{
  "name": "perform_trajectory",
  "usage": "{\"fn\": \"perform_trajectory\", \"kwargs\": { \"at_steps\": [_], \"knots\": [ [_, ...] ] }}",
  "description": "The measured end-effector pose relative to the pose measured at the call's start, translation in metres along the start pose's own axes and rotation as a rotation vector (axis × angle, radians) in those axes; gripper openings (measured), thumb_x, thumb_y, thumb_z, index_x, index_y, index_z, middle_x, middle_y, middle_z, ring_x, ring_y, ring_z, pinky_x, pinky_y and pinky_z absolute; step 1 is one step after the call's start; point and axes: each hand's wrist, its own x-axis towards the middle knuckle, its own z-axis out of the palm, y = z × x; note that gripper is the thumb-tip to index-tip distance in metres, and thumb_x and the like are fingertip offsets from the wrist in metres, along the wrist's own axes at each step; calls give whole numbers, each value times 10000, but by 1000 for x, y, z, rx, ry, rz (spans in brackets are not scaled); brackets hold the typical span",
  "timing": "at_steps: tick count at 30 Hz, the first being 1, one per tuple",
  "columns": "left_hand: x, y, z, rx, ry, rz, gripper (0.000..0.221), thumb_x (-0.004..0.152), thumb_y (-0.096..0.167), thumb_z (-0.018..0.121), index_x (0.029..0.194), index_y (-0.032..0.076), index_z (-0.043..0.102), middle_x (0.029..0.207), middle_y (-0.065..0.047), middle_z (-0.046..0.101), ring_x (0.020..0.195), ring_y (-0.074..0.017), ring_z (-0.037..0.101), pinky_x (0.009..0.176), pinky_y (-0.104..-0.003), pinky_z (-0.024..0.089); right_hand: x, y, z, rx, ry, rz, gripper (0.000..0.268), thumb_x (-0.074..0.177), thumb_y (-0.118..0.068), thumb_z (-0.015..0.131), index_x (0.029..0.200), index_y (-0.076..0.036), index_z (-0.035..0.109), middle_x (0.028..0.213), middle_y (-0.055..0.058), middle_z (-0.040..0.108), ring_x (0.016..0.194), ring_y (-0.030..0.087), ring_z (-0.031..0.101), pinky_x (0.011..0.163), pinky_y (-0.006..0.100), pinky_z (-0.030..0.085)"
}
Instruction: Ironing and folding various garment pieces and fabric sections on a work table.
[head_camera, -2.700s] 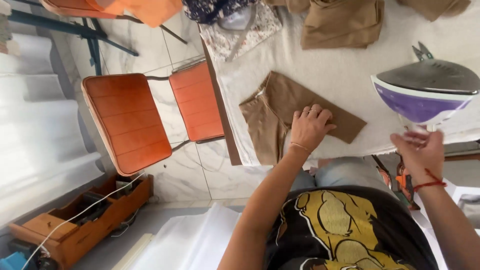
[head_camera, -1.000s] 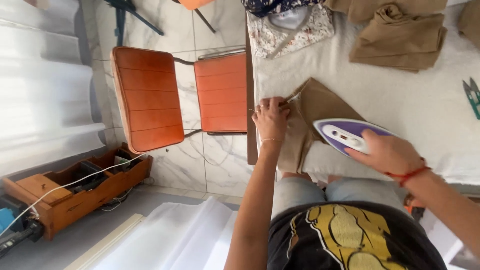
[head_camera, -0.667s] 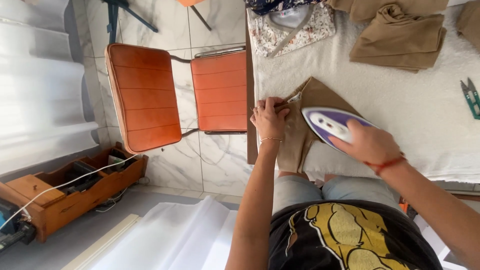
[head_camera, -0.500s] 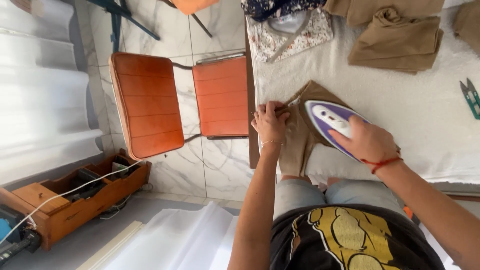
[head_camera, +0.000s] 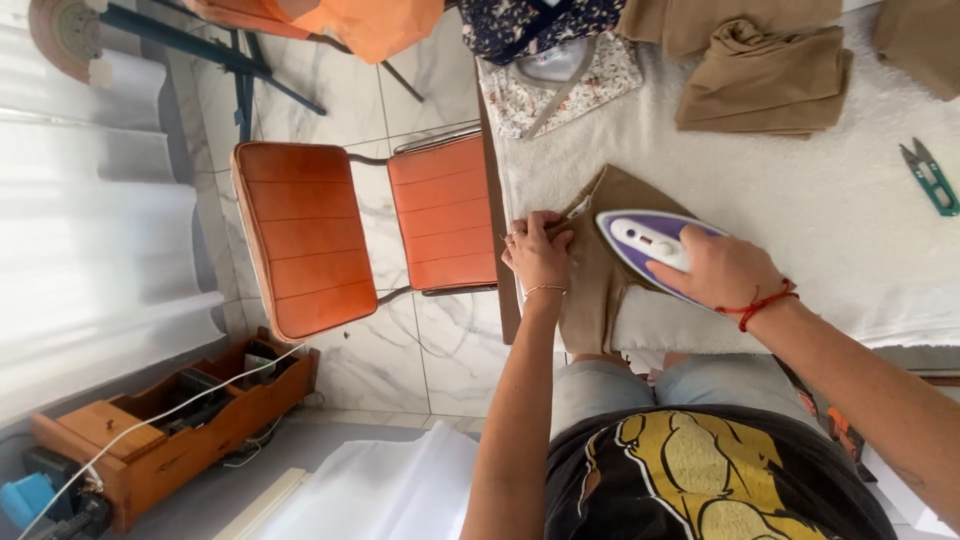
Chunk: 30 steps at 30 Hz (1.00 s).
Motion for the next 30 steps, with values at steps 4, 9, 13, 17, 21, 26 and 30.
{"fn": "perform_trajectory", "kwargs": {
  "at_steps": [4,9,13,17,21,26,30],
  "knots": [
    [0,-2,3,-8,-3,5,345,639,353,707,891,288,479,909,12,468,944,-235,481,864,-380,327,14,7,12,58,116,111,549,788,-653,439,818,-107,490,680,156,627,685,328,643,585,407,516],
    [-3,1,-1,-10,-31,3,339,645,349,705,884,278,476,916,16,465,950,-228,480,864,-379,334,-1,-1,-3,79,11,10,552,763,-630,436,808,-87,523,744,167,650,747,331,645,640,429,516],
    [-2,2,-8,9,-55,-23,340,654,365,699,892,279,472,921,20,467,964,-224,483,881,-385,335,16,13,14,49,89,142,588,781,-690,397,839,-114,495,705,153,640,701,321,647,599,419,520],
    [-2,10,-11,-19,-60,-12,327,663,330,698,895,267,476,938,14,456,959,-235,474,876,-402,334,-6,9,-11,11,14,-42,524,754,-595,458,818,-80,533,726,170,648,739,329,646,629,424,512],
    [-1,4,-6,-76,-51,-17,269,668,296,676,877,264,511,945,-6,462,936,-252,462,849,-435,315,-16,28,-20,71,-127,40,538,768,-591,425,861,-66,497,772,145,646,713,317,636,589,411,510],
    [-1,5,0,-109,2,8,248,647,263,678,860,251,552,936,-41,474,885,-282,473,762,-484,340,-55,68,-24,-76,-175,-85,519,727,-581,463,850,-79,511,690,77,625,574,225,617,476,353,517],
    [-7,8,-3,-35,78,35,257,688,230,634,926,253,540,1004,-72,471,892,-299,450,813,-470,301,-76,79,-62,124,-419,368,485,878,-470,350,1082,-46,467,818,107,662,580,174,715,416,216,609]
  ]
}}
